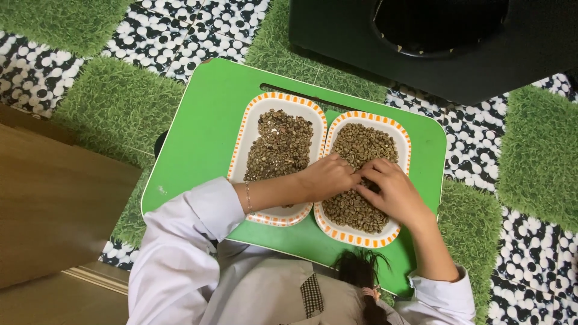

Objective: The person sorts green coffee beans by hand, picking them from a pile in one bowl and placing them into another bowl, separating them by quality or size.

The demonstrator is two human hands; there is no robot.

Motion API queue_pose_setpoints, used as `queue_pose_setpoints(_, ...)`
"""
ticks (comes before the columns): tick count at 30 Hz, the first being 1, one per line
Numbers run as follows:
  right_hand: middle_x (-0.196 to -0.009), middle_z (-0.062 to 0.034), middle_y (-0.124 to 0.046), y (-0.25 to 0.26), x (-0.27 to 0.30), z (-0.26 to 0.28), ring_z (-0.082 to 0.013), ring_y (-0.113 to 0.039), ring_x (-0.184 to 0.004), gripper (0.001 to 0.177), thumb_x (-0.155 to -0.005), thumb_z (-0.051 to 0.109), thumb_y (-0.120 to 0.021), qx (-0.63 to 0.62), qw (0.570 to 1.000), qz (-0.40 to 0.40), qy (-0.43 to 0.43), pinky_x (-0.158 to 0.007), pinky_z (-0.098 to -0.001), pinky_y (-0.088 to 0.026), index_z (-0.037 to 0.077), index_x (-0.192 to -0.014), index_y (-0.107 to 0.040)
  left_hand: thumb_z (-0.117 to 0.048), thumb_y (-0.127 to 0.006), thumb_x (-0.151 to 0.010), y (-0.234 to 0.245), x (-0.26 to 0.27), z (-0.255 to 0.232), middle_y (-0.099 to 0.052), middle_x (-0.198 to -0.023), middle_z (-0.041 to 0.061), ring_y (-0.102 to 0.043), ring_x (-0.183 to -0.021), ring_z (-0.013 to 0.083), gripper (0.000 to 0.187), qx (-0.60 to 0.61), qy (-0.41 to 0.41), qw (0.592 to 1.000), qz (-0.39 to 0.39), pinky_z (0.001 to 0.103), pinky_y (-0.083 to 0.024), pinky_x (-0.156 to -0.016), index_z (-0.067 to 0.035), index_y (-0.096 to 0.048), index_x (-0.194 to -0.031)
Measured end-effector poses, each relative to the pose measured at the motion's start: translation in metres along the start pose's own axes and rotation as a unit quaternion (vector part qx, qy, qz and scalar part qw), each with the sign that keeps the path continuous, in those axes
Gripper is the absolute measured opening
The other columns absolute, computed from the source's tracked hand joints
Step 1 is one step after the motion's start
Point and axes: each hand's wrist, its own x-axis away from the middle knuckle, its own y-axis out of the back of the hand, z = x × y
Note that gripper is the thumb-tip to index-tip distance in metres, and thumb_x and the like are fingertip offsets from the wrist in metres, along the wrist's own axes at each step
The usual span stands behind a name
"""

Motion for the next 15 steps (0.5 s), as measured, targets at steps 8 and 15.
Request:
queue_pose_setpoints(8, -0.097, -0.0110, -0.068, 0.004, 0.004, 0.001, -0.0337, -0.067, -0.099, 0.015, -0.089, 0.021, -0.075, -0.006, 1.000, -0.021, 0.005, -0.086, -0.0462, -0.052, 0.010, -0.099, -0.076, -0.030, -0.070, -0.096, 0.084, 0.008, -0.008, -0.069, -0.086, 0.006, -0.066, -0.089, 0.0236, 0.019, 0.085, 0.013, 0.995, 0.047, 0.038, -0.049, -0.085, -0.011, -0.069, -0.096)
queue_pose_setpoints(15, -0.091, -0.0031, -0.071, 0.005, -0.011, 0.025, -0.0186, -0.066, -0.098, 0.014, -0.095, 0.026, -0.068, -0.003, 0.999, 0.007, 0.037, -0.087, -0.0349, -0.049, 0.017, -0.096, -0.079, -0.029, -0.072, -0.092, 0.145, 0.098, -0.003, -0.070, -0.085, 0.012, -0.069, -0.094, 0.0322, 0.019, 0.071, 0.074, 0.991, 0.087, 0.043, -0.055, -0.083, -0.010, -0.070, -0.096)
